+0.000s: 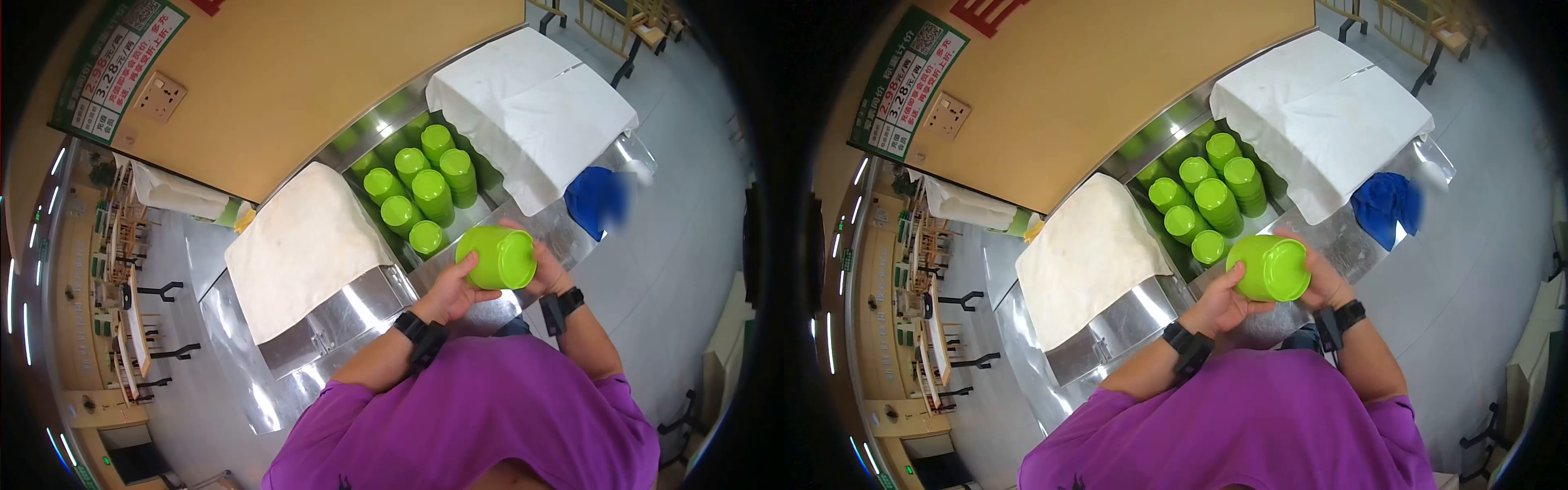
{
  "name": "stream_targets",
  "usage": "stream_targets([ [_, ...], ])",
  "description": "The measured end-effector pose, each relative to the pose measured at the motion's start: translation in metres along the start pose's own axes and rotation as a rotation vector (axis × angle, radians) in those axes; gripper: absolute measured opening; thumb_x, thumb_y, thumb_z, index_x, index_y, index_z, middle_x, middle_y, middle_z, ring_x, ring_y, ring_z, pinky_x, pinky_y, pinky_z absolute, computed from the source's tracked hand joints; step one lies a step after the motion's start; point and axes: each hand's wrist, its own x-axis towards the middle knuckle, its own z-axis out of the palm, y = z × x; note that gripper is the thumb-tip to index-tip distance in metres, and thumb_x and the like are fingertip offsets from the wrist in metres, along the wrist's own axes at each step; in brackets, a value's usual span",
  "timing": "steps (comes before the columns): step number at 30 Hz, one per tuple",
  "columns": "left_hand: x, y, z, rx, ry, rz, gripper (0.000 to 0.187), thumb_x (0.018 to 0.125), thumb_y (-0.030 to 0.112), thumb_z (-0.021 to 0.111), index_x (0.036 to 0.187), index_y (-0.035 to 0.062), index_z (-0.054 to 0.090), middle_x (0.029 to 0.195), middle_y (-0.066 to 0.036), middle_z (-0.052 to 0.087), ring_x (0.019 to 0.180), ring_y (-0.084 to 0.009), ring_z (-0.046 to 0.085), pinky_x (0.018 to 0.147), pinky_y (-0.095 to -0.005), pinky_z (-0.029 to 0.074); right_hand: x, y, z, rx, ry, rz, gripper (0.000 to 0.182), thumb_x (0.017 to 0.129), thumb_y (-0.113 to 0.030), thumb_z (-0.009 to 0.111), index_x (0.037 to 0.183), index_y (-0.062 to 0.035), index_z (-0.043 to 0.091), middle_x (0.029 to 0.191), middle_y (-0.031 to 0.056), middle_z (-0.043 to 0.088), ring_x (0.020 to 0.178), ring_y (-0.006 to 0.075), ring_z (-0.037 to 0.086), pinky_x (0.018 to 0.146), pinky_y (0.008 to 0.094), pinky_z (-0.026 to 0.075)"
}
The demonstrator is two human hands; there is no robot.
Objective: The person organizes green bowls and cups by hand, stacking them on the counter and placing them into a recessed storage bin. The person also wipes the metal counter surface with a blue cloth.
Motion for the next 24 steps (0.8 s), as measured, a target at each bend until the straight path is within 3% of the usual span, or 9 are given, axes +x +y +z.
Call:
stream_targets([
  [3,0.002,0.004,-0.005,0.09,0.023,-0.144,0.064,0.099,0.053,0.051,0.145,0.0105,0.039,0.137,-0.015,0.054,0.118,-0.0351,0.058,0.094,-0.0511,0.052,-0.006,0.012,0.003,-0.095,0.062,-0.007,0.063,0.087,-0.028,0.072,0.139,-0.0037,0.047,0.134,0.0129,0.057,0.122,0.0271,0.057,0.106,0.0405,0.045],
  [6,-0.003,0.02,0.014,0.434,0.225,-0.015,0.075,0.095,0.054,0.058,0.148,0.0084,0.032,0.139,-0.016,0.05,0.114,-0.0334,0.058,0.092,-0.0483,0.053,0.001,0.013,0.01,-0.024,0.131,0.022,0.059,0.087,-0.023,0.071,0.138,-0.0029,0.048,0.131,0.0122,0.058,0.12,0.0268,0.058,0.104,0.0391,0.047],
  [9,-0.002,0.031,0.015,0.566,0.251,0.069,0.083,0.091,0.048,0.069,0.149,0.0061,0.028,0.141,-0.016,0.046,0.114,-0.0299,0.058,0.089,-0.0455,0.053,0.012,0.014,0.007,-0.207,0.225,-0.054,0.058,0.091,-0.02,0.068,0.141,-0.001,0.044,0.131,0.0131,0.057,0.12,0.0249,0.057,0.103,0.0378,0.047],
  [12,0.013,0.047,0.004,0.487,0.311,0.145,0.089,0.086,0.041,0.076,0.15,0.0047,0.025,0.142,-0.015,0.044,0.114,-0.0279,0.058,0.084,-0.0421,0.055,0.032,0.004,0.02,-0.37,0.276,-0.083,0.062,0.093,-0.024,0.067,0.143,0.0005,0.04,0.133,0.0149,0.055,0.122,0.023,0.055,0.103,0.0363,0.046],
  [14,0.031,0.053,0.001,0.563,0.344,0.219,0.08,0.086,0.032,0.077,0.147,0.006,0.032,0.134,-0.014,0.05,0.112,-0.0268,0.059,0.083,-0.0405,0.056,0.052,-0.001,0.019,-0.482,0.306,-0.075,0.064,0.093,-0.027,0.068,0.144,0.0008,0.04,0.134,0.0152,0.054,0.123,0.0226,0.054,0.103,0.0359,0.045],
  [18,0.06,0.089,-0.007,0.39,0.272,0.148,0.06,0.089,0.028,0.068,0.139,0.0076,0.044,0.127,-0.014,0.054,0.111,-0.032,0.06,0.092,-0.0466,0.052,0.082,0.002,-0.021,-0.919,0.449,-0.15,0.074,0.092,-0.043,0.068,0.145,0.0001,0.04,0.135,0.0198,0.053,0.125,0.0287,0.051,0.105,0.0393,0.042],
  [19,0.07,0.093,-0.018,0.319,0.267,0.16,0.058,0.09,0.03,0.068,0.139,0.008,0.044,0.128,-0.015,0.053,0.113,-0.0337,0.059,0.094,-0.0486,0.051,0.081,-0.004,-0.031,-1.288,0.494,-0.305,0.075,0.085,-0.046,0.072,0.139,-0.0004,0.047,0.139,0.0224,0.05,0.129,0.0361,0.048,0.108,0.0443,0.038],
  [22,0.108,0.104,-0.055,0.126,0.36,0.065,0.057,0.091,0.032,0.066,0.14,0.0117,0.044,0.137,-0.016,0.046,0.126,-0.0399,0.048,0.105,-0.057,0.042,0.065,0.006,-0.078,-2.082,0.393,-0.338,0.072,0.078,-0.044,0.075,0.131,-0.0012,0.053,0.143,0.0221,0.046,0.132,0.0407,0.042,0.11,0.0492,0.033],
  [24,0.126,0.108,-0.07,0.129,0.404,-0.004,0.058,0.091,0.033,0.067,0.141,0.0137,0.043,0.14,-0.017,0.042,0.133,-0.0401,0.042,0.108,-0.0586,0.038,0.058,0.012,-0.082,-2.131,0.375,-0.388,0.075,0.071,-0.046,0.077,0.13,-0.005,0.054,0.146,0.0201,0.044,0.136,0.0405,0.038,0.113,0.0515,0.028],
])
